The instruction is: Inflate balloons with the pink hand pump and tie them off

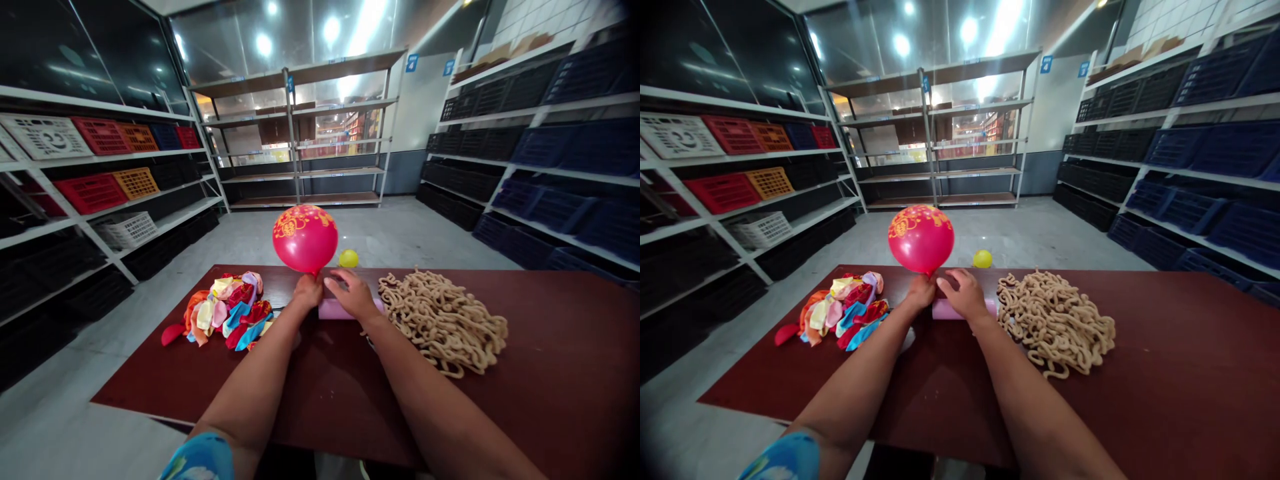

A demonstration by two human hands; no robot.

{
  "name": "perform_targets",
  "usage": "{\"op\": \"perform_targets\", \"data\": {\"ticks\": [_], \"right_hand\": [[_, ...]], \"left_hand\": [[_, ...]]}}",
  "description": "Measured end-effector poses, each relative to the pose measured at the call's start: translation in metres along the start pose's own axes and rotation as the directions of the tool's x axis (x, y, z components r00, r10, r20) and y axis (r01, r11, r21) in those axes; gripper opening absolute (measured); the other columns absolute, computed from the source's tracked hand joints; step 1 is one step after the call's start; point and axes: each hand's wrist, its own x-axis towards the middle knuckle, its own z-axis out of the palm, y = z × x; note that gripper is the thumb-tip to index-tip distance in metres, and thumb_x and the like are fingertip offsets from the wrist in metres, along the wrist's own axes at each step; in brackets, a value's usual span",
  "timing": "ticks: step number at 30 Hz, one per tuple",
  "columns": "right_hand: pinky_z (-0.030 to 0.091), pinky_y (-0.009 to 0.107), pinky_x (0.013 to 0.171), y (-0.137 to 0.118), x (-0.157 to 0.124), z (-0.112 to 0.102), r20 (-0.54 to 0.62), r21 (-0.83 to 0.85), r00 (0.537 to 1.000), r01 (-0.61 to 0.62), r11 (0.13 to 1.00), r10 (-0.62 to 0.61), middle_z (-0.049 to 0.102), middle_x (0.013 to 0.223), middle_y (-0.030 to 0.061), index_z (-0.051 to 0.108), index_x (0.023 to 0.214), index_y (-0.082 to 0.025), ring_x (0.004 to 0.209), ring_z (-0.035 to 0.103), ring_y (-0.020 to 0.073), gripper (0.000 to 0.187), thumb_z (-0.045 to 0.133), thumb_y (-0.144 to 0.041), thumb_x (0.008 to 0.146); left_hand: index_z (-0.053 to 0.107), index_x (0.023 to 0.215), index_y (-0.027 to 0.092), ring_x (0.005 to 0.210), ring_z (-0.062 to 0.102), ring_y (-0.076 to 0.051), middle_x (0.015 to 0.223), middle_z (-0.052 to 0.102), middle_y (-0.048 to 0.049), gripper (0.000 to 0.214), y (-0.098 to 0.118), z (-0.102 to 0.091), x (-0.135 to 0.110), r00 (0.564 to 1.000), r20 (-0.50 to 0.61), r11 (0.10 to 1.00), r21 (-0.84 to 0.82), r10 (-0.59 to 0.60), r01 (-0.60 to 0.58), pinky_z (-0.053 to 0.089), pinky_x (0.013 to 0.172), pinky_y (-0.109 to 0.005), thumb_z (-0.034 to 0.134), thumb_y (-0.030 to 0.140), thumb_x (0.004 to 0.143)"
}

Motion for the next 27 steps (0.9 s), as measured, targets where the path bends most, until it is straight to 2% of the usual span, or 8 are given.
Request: {"op": "perform_targets", "data": {"ticks": [3, 6, 12, 16, 19, 21, 23, 27], "right_hand": [[0.044, 0.033, 0.082, 0.005, 0.003, 0.004, 0.067, 0.207, 0.995, -0.092, 0.974, 0.080, 0.066, 0.101, 0.0067, 0.066, 0.097, -0.019, 0.092, 0.059, 0.0190, 0.032, 0.058, -0.041, 0.076], [0.046, 0.035, 0.081, 0.012, 0.004, 0.007, 0.160, 0.421, 0.976, -0.204, 0.884, 0.149, 0.069, 0.091, 0.0047, 0.067, 0.094, -0.019, 0.087, 0.061, 0.0194, 0.033, 0.064, -0.041, 0.069], [0.044, 0.039, 0.086, 0.015, 0.006, 0.007, 0.312, 0.651, 0.926, -0.372, 0.662, 0.215, 0.070, 0.086, 0.0031, 0.068, 0.087, -0.018, 0.084, 0.062, 0.0198, 0.033, 0.072, -0.035, 0.059], [0.045, 0.037, 0.087, 0.006, 0.005, 0.001, 0.110, 0.727, 0.960, -0.255, 0.638, 0.259, 0.066, 0.108, 0.0032, 0.062, 0.106, -0.023, 0.100, 0.057, 0.0212, 0.052, 0.075, -0.027, 0.055], [0.045, 0.034, 0.086, 0.002, 0.004, -0.001, 0.026, 0.772, 0.949, -0.218, 0.597, 0.313, 0.065, 0.109, 0.0019, 0.063, 0.101, -0.024, 0.101, 0.056, 0.0199, 0.044, 0.074, -0.027, 0.058], [0.047, 0.034, 0.077, 0.003, 0.005, -0.001, 0.194, 0.816, 0.916, -0.349, 0.461, 0.351, 0.068, 0.090, 0.0032, 0.066, 0.082, -0.019, 0.084, 0.059, 0.0185, 0.027, 0.074, -0.032, 0.059], [0.047, 0.032, 0.070, 0.005, 0.006, -0.002, 0.314, 0.844, 0.883, -0.428, 0.324, 0.348, 0.068, 0.083, 0.0027, 0.067, 0.077, -0.018, 0.072, 0.058, 0.0145, 0.025, 0.073, -0.035, 0.061], [0.046, 0.029, 0.067, 0.008, 0.007, -0.002, 0.413, 0.868, 0.847, -0.478, 0.138, 0.335, 0.067, 0.078, 0.0007, 0.066, 0.079, -0.018, 0.067, 0.057, 0.0118, 0.029, 0.076, -0.034, 0.057]], "left_hand": [[0.055, 0.050, 0.022, 0.058, 0.057, -0.020, 0.048, 0.054, -0.0041, 0.019, 0.008, 0.003, -0.008, 0.990, 0.121, 0.991, 0.101, 0.073, -0.086, 0.045, 0.065, -0.027, 0.064, 0.011, 0.062], [0.061, 0.057, 0.022, 0.079, 0.062, -0.025, 0.064, 0.063, -0.0079, 0.018, 0.013, 0.006, -0.017, 0.982, 0.149, 0.991, 0.048, 0.116, -0.124, 0.044, 0.079, -0.030, 0.064, 0.003, 0.057], [0.061, 0.063, 0.021, 0.090, 0.062, -0.025, 0.074, 0.066, -0.0091, 0.013, 0.013, 0.009, -0.021, 0.968, 0.226, 0.993, 0.026, 0.109, -0.118, 0.044, 0.087, -0.032, 0.065, 0.009, 0.064], [0.062, 0.062, 0.021, 0.092, 0.060, -0.023, 0.073, 0.065, -0.0083, 0.017, 0.009, 0.008, -0.017, 0.968, 0.246, 0.982, -0.187, 0.051, -0.004, 0.044, 0.086, -0.031, 0.059, 0.005, 0.066], [0.061, 0.059, 0.020, 0.072, 0.060, -0.021, 0.058, 0.059, -0.0046, 0.016, 0.008, 0.007, -0.014, 0.948, 0.318, 0.994, -0.106, 0.031, 0.003, 0.046, 0.070, -0.027, 0.062, 0.007, 0.067], [0.061, 0.058, 0.020, 0.055, 0.053, -0.016, 0.052, 0.055, -0.0018, 0.014, 0.009, 0.007, -0.013, 0.917, 0.394, 0.997, -0.002, 0.068, -0.074, 0.043, 0.060, -0.024, 0.067, 0.010, 0.065], [0.063, 0.061, 0.020, 0.048, 0.047, -0.013, 0.051, 0.054, -0.0002, 0.011, 0.010, 0.007, -0.012, 0.896, 0.426, 0.989, 0.011, 0.126, -0.145, 0.039, 0.053, -0.021, 0.070, 0.013, 0.065], [0.063, 0.062, 0.019, 0.047, 0.046, -0.012, 0.052, 0.055, -0.0002, 0.010, 0.016, 0.005, -0.014, 0.896, 0.422, 0.990, -0.089, 0.140, -0.112, 0.036, 0.050, -0.020, 0.068, 0.022, 0.071]]}}
